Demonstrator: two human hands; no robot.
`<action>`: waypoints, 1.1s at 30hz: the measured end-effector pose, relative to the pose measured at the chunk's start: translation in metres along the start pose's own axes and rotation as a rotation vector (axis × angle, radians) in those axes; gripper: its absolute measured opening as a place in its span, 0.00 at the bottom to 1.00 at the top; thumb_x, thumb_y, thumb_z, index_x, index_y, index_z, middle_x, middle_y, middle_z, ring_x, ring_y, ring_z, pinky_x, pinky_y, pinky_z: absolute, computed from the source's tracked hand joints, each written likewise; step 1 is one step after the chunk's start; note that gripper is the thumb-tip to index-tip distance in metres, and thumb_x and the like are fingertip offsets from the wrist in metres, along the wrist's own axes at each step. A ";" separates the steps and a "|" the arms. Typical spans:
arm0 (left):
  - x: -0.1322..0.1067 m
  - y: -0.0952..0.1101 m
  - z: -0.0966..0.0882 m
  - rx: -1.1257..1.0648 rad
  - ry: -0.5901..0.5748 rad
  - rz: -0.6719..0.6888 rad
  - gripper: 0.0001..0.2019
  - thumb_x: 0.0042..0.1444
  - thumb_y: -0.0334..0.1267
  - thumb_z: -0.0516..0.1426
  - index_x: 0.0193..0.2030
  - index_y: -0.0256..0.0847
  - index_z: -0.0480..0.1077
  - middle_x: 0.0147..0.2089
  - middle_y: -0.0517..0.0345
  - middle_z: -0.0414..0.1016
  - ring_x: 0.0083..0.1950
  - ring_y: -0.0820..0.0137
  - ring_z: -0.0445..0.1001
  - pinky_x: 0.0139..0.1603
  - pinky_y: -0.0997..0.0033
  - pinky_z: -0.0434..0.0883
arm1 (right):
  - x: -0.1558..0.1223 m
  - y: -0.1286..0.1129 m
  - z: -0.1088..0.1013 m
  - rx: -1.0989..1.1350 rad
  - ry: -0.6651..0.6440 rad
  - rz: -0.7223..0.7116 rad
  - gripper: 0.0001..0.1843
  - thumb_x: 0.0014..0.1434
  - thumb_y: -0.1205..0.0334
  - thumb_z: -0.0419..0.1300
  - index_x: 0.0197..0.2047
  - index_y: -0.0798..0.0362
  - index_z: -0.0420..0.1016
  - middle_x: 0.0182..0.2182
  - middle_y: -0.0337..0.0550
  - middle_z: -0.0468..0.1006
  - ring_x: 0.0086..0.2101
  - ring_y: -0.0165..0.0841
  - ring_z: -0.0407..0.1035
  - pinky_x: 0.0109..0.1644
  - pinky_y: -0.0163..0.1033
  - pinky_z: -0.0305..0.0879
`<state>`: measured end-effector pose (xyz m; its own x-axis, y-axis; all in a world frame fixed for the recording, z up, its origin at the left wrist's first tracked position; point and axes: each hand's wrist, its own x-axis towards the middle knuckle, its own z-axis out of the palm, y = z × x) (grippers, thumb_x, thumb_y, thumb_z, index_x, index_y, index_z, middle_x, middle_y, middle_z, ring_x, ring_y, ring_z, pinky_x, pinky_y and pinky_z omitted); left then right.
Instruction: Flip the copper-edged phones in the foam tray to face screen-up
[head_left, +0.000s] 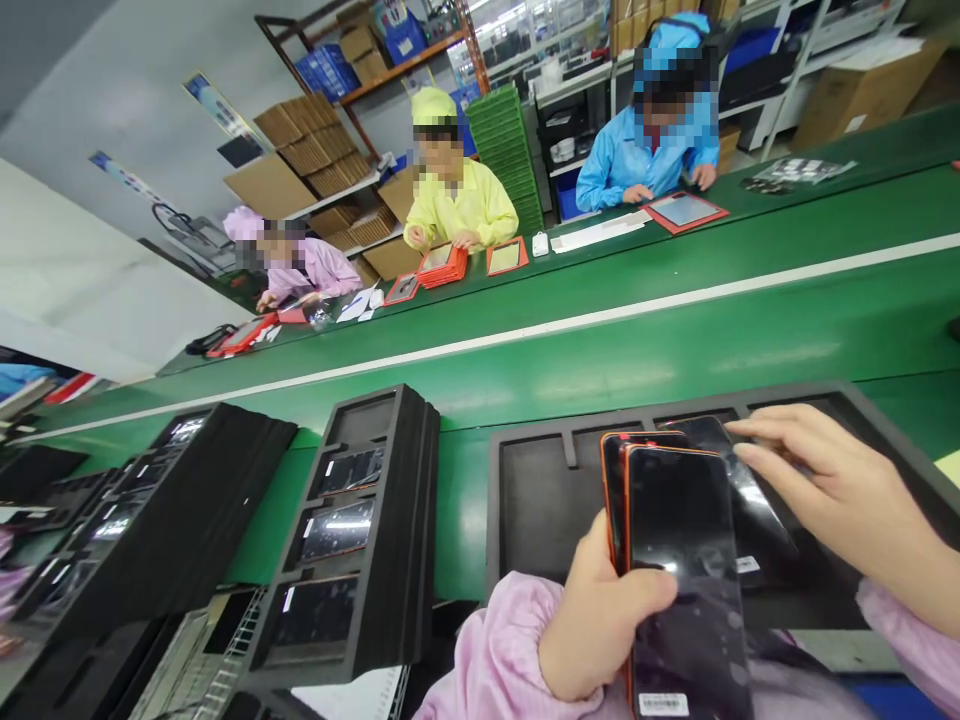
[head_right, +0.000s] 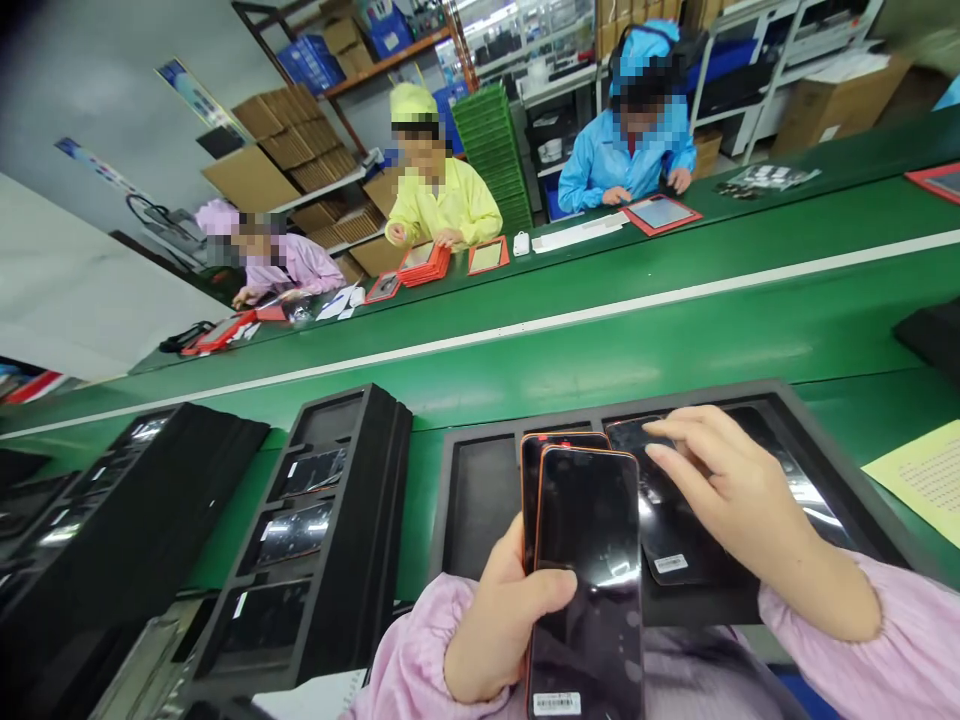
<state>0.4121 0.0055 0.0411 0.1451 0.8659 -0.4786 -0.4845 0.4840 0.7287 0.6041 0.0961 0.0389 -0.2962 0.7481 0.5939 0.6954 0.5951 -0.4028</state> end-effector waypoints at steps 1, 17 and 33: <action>0.000 0.000 0.001 0.032 -0.032 0.002 0.20 0.35 0.32 0.62 0.40 0.37 0.71 0.32 0.59 0.70 0.32 0.71 0.65 0.35 0.71 0.62 | 0.007 -0.010 -0.002 0.061 -0.006 -0.048 0.13 0.65 0.54 0.49 0.36 0.49 0.71 0.31 0.41 0.73 0.30 0.32 0.72 0.30 0.36 0.70; -0.006 -0.001 -0.004 -0.050 -0.115 0.100 0.25 0.38 0.32 0.64 0.48 0.39 0.70 0.38 0.56 0.74 0.37 0.69 0.69 0.40 0.69 0.65 | -0.016 -0.028 -0.030 0.131 -0.255 -0.798 0.10 0.61 0.61 0.53 0.34 0.46 0.76 0.39 0.35 0.79 0.41 0.33 0.74 0.57 0.37 0.66; 0.006 0.015 0.015 -0.226 0.104 0.124 0.13 0.42 0.38 0.61 0.36 0.37 0.70 0.31 0.59 0.73 0.33 0.67 0.71 0.41 0.66 0.66 | 0.021 -0.017 -0.008 0.214 -0.248 -0.656 0.09 0.65 0.63 0.49 0.35 0.50 0.68 0.47 0.48 0.72 0.46 0.40 0.68 0.45 0.48 0.67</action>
<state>0.4190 0.0201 0.0569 -0.0106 0.8937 -0.4486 -0.6749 0.3246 0.6627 0.5912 0.0996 0.0637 -0.7650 0.2479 0.5945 0.1890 0.9687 -0.1609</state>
